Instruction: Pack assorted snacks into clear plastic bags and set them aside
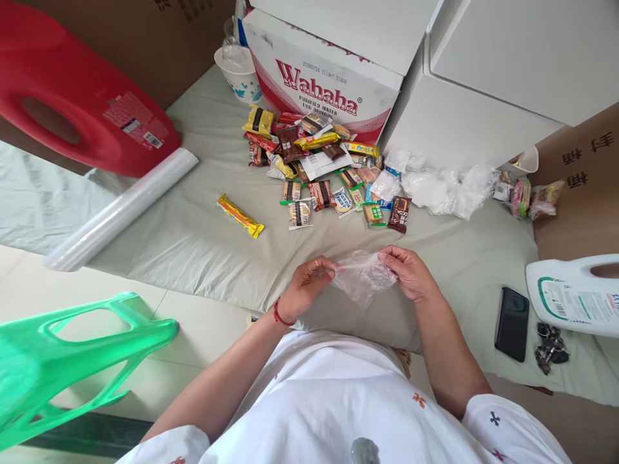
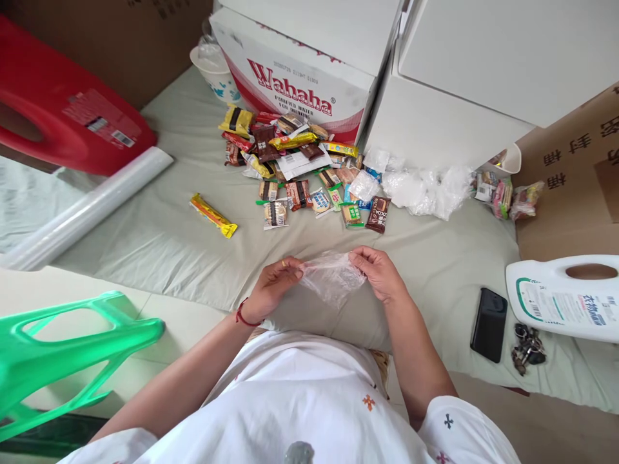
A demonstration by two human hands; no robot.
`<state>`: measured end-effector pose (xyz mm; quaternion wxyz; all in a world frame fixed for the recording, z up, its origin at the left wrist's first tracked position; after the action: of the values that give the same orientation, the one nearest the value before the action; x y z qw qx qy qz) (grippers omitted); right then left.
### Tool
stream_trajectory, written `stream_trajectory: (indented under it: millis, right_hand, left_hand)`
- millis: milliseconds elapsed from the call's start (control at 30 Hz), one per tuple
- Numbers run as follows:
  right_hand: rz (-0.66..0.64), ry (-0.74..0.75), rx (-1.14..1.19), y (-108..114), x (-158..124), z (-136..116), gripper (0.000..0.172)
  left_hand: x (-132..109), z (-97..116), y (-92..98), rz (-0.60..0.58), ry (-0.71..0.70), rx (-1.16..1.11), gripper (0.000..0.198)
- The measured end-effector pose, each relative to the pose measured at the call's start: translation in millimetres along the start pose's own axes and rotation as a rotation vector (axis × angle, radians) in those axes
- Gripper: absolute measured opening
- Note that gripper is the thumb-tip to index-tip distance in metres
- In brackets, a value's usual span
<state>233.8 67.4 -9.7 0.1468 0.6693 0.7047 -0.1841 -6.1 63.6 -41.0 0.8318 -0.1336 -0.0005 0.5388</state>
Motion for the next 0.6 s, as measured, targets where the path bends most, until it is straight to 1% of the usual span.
stream_trajectory:
  millis: [33,100,133,167,200,233,267,333,367,500,600]
  right_hand:
    - [0.016,-0.005,-0.002,-1.4,0.2,1.8,0.047]
    - [0.035,-0.018,-0.017,-5.2,0.0,6.3,0.048]
    - [0.039,-0.022,-0.026,-7.5,-0.4,8.4,0.049]
    - [0.037,-0.023,-0.033,-10.0,-0.9,10.3,0.049]
    - [0.029,-0.022,-0.037,-12.8,-1.6,11.8,0.049]
    - [0.016,-0.023,-0.034,-15.3,-2.4,12.9,0.049]
    - [0.001,-0.027,-0.025,-17.6,-3.4,13.5,0.049]
    - [-0.022,-0.036,0.014,-19.6,-5.9,13.0,0.050]
    - [-0.026,-0.036,0.037,-19.2,-7.2,12.0,0.050]
    - [-0.009,-0.009,0.065,-10.1,-12.0,8.2,0.049]
    - [-0.008,-0.013,0.044,-3.9,-13.8,10.9,0.049]
  left_hand:
    - [0.1,4.5,-0.6,0.027,-0.036,0.067,0.030]
    - [1.6,17.8,-6.0,0.086,-0.142,0.252,0.051]
    - [3.2,24.7,-10.7,0.105,-0.195,0.353,0.062]
    - [5.5,30.6,-16.3,0.106,-0.239,0.446,0.068]
    - [8.4,35.0,-22.1,0.090,-0.271,0.521,0.067]
    - [11.7,37.6,-27.5,0.060,-0.292,0.572,0.059]
    - [15.0,38.6,-31.6,0.028,-0.300,0.599,0.046]
    - [20.4,37.3,-34.9,-0.013,-0.291,0.579,0.017]
    - [22.0,35.8,-34.0,-0.014,-0.274,0.534,0.011]
    - [20.8,30.0,-21.1,0.068,-0.169,0.256,0.022]
    - [17.3,27.0,-12.9,0.092,-0.150,0.147,0.024]
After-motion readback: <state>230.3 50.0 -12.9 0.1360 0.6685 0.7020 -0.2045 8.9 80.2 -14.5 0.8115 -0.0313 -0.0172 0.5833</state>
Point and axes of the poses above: each hand's wrist, its own x-axis towards the middle knuckle, its own y-axis out of the back of the hand, z = x × y, the point moved 3 cm from there along x, towards the middle knuckle, and after that the axes turned 4 degrees about -z, right-handed, at the moved point
